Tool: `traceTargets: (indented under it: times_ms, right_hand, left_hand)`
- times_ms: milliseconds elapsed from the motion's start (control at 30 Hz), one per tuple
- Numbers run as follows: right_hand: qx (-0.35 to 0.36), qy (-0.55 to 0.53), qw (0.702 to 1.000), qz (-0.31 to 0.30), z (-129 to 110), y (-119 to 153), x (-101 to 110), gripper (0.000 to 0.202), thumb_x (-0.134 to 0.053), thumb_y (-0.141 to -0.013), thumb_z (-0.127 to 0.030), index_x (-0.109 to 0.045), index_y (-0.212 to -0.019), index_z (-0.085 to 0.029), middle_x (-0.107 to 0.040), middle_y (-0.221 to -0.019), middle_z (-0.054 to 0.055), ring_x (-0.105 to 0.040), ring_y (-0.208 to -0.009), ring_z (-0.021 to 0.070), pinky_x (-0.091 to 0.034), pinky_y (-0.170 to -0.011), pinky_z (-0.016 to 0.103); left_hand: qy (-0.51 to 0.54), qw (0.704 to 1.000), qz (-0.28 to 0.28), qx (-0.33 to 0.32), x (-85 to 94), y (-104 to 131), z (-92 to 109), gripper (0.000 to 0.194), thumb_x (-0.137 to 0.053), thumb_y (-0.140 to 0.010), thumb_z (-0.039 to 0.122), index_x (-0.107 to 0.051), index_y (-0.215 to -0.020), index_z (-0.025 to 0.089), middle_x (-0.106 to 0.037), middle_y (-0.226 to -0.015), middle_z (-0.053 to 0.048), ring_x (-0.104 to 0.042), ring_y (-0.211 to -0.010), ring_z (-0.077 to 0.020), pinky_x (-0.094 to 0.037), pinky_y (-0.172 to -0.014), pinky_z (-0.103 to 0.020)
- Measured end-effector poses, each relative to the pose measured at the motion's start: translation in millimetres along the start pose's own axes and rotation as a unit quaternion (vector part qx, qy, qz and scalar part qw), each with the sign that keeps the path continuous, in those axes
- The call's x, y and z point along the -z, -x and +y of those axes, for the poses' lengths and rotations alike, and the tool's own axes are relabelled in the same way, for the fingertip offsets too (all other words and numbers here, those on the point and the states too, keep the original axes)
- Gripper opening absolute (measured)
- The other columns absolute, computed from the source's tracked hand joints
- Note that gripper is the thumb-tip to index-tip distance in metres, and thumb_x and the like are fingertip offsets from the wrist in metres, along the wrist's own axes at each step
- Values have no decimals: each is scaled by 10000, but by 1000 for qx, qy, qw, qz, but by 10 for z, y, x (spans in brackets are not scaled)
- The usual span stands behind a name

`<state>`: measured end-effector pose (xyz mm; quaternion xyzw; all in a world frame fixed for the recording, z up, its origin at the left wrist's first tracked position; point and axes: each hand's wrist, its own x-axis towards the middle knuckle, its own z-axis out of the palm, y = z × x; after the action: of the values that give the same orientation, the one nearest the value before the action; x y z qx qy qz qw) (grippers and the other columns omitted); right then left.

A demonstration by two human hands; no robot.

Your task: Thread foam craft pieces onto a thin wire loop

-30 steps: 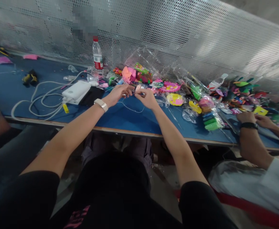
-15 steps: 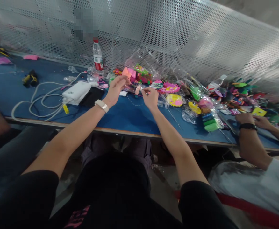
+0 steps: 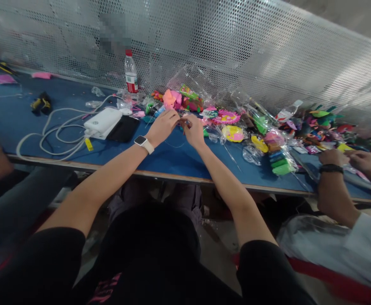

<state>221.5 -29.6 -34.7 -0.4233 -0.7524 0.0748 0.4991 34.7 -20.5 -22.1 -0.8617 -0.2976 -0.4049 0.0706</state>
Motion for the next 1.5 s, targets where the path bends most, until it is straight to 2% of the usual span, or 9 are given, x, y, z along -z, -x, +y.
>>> traceTargets:
  times_ms: [333,500,700,867,1000,1133,1333,1433,1500]
  right_hand:
    - [50,65,997,11,-17,29,-24,156,-608,-1035,-300,-757,-1052,-256,-756,-1043,88,-685,-987,272,-548,-955,461]
    - [35,69,997,17,20,26,-49,158,-611,-1046,-350,-734,-1013,-258,-752,-1007,77,-678,-907,254,-560,-897,445]
    - [61,67,996,14,52,39,-18,107,-616,-1015,-266,-722,-1013,-250,-734,-980,69,-684,-932,253,-557,-890,434]
    - [59,83,995,-7,44,65,19,128,-599,-1025,-251,-726,-1040,-259,-724,-1010,61,-684,-943,238,-552,-897,409]
    - [47,73,996,-28,13,81,61,148,-602,-1061,-323,-738,-1080,-270,-725,-1065,64,-673,-936,235,-552,-917,416]
    - [57,48,997,-29,-27,72,105,181,-591,-1076,-362,-751,-1078,-275,-718,-1044,66,-664,-918,238,-554,-916,436]
    - [79,38,996,-32,-65,52,141,191,-586,-1079,-378,-751,-1046,-288,-717,-1014,60,-666,-927,241,-564,-923,445]
    - [63,65,995,-37,-53,55,146,171,-596,-1073,-365,-748,-1054,-290,-726,-1036,52,-647,-873,226,-567,-888,430]
    - [58,82,994,-36,-44,61,135,159,-601,-1070,-344,-747,-1059,-281,-735,-1045,53,-653,-886,227,-560,-885,417]
  left_hand:
    - [-21,1000,4,4,23,21,-14,278,-503,-1044,99,-736,-1162,192,-735,-1174,-147,-670,-1190,-309,-537,-1083,-503]
    - [-13,1000,17,10,28,36,-27,286,-503,-1055,115,-760,-1150,196,-744,-1144,-136,-676,-1167,-299,-535,-1075,-498]
    - [1,1000,14,16,23,35,-27,253,-541,-1068,184,-790,-1109,179,-763,-1200,-148,-687,-1177,-293,-532,-1089,-489]
    - [81,996,23,41,14,50,-93,176,-639,-1030,261,-812,-1025,226,-813,-1102,-93,-724,-1111,-268,-530,-1083,-484]
    - [184,978,31,96,43,55,-158,143,-739,-968,356,-794,-912,237,-814,-966,-63,-730,-949,-240,-552,-964,-440]
    - [307,942,4,134,41,36,-202,225,-803,-907,413,-748,-838,207,-768,-840,-67,-682,-778,-195,-548,-796,-385]
    - [468,865,-59,171,16,37,-223,246,-818,-866,402,-661,-874,213,-790,-888,-81,-694,-761,-158,-555,-735,-340]
    - [459,871,-93,148,32,59,-251,236,-809,-841,335,-650,-966,215,-810,-922,-90,-766,-892,-201,-584,-807,-358]
    - [398,905,-107,107,38,76,-263,226,-778,-845,294,-647,-1011,214,-818,-935,-86,-783,-934,-221,-584,-848,-366]
